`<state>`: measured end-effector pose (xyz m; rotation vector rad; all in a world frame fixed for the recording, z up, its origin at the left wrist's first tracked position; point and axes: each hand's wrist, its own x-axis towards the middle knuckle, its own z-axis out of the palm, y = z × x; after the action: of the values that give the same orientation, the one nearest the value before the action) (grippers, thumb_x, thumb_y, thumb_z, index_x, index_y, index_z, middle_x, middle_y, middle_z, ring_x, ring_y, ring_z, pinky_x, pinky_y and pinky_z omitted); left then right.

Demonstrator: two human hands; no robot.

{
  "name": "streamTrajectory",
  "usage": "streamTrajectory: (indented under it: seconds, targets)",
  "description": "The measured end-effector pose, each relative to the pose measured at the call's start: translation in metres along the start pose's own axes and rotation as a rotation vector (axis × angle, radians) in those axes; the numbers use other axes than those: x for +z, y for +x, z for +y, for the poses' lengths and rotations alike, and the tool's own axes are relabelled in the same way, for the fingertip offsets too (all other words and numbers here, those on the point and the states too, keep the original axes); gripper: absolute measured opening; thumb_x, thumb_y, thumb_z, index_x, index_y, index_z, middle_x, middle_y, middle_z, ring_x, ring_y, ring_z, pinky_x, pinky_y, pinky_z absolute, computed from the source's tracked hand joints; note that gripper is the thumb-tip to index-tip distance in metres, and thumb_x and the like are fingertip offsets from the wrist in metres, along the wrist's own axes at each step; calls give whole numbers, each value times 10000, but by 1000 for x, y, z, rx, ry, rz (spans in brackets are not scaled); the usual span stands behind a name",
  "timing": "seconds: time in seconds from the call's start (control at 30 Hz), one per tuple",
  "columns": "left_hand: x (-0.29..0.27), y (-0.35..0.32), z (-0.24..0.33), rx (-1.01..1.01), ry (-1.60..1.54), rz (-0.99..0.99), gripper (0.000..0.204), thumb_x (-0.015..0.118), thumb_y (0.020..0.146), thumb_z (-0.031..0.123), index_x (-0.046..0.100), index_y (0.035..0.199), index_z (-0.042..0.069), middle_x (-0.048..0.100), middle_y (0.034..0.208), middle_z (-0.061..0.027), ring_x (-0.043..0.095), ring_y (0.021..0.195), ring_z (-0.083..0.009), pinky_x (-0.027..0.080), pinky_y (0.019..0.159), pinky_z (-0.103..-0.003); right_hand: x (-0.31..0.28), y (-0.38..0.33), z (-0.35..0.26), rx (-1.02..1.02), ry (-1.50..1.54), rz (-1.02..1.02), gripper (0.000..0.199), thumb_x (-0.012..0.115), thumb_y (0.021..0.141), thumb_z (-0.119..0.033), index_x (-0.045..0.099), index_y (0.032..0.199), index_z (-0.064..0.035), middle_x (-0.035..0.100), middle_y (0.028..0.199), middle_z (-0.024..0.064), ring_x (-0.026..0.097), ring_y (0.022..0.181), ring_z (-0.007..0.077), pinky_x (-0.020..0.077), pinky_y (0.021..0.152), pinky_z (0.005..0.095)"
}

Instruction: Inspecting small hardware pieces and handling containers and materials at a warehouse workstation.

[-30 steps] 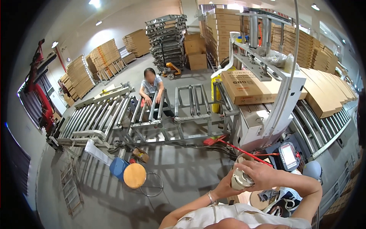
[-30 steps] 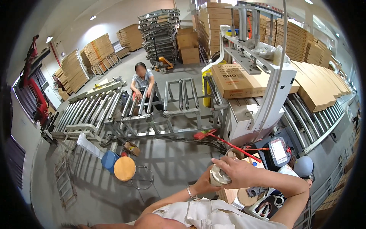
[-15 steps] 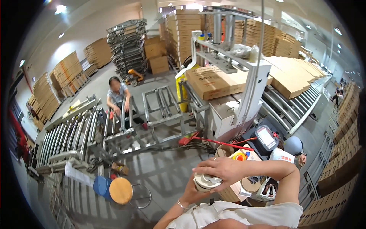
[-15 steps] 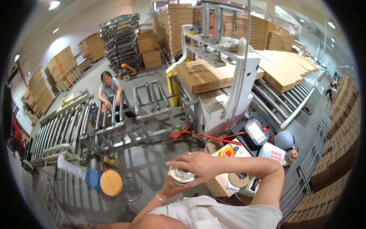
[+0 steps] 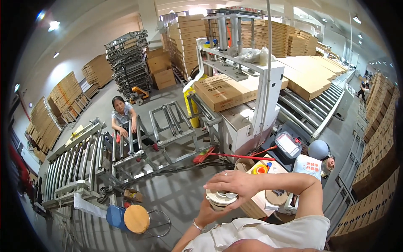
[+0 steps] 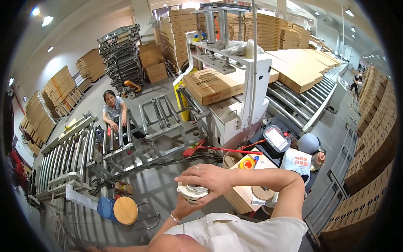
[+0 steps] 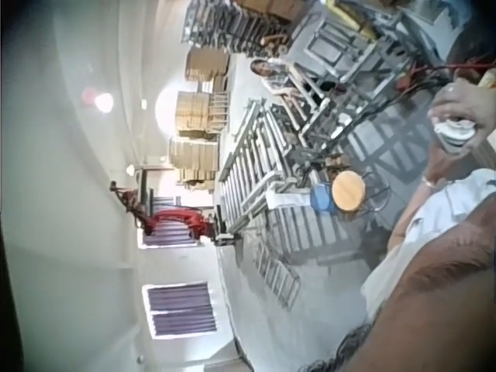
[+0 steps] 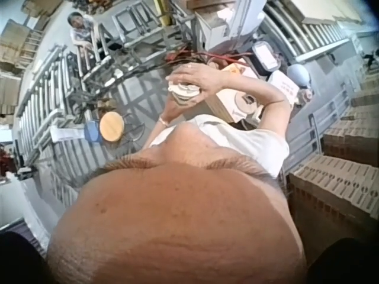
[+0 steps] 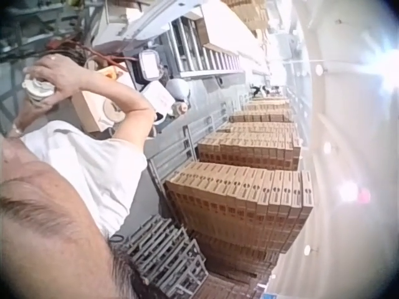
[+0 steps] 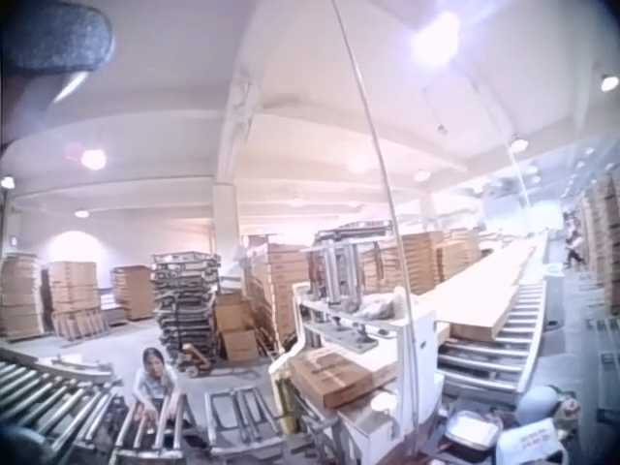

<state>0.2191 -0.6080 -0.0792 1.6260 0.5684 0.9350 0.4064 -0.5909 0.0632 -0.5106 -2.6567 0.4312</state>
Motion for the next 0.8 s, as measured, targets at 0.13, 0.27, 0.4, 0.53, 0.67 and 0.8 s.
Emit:
streamTrajectory:
  seconds: [0.13, 0.27, 0.4, 0.53, 0.67, 0.8]
  targets:
    - [-5, -6, -2, 2, -10, 62, 807, 804, 626, 225, 311, 1234, 27, 482, 1166, -99, 496, 1060, -171, 416, 892, -307, 11, 10, 3, -16, 144, 167, 811, 630, 717, -436, 282, 1340, -51, 427, 1209, 209, 448, 1089, 351, 354, 926, 416]
    - [-5, -7, -1, 1, 23, 168, 876, 814, 619, 258, 282, 1277, 32, 461, 1182, -92, 465, 1098, -180, 385, 925, -321, 16, 4, 9, 26, 120, 225, 843, 677, 699, -401, 264, 1343, -47, 400, 1234, 224, 424, 1116, 365, 352, 932, 417]
    - [-10, -5, 2, 83, 25, 225, 864, 808, 628, 223, 278, 1282, 29, 453, 1200, -108, 460, 1112, -193, 371, 946, -333, 19, 9, 6, 24, 274, 318, 845, 729, 673, -331, 277, 1322, -33, 385, 1232, 221, 421, 1120, 358, 355, 936, 392]
    - [-17, -15, -10, 51, 27, 214, 853, 806, 632, 208, 282, 1282, 34, 438, 1237, -110, 446, 1136, -194, 368, 952, -336, 27, 18, 6, 32, 270, 343, 878, 745, 657, -316, 254, 1328, -38, 382, 1223, 219, 415, 1122, 353, 354, 935, 389]
    - [-8, -19, -13, 89, 96, 305, 864, 804, 638, 228, 277, 1296, 35, 441, 1236, -115, 442, 1141, -194, 365, 954, -335, 33, 21, 5, 41, 322, 369, 898, 758, 647, -314, 241, 1331, -47, 375, 1220, 219, 411, 1121, 355, 357, 932, 388]
    - [-13, -16, -18, 74, 147, 270, 841, 784, 666, 256, 274, 1298, 37, 438, 1237, -110, 434, 1147, -192, 360, 956, -338, 37, 21, 10, 59, 291, 416, 891, 769, 633, -339, 273, 1302, -21, 374, 1208, 233, 420, 1109, 362, 373, 916, 388]
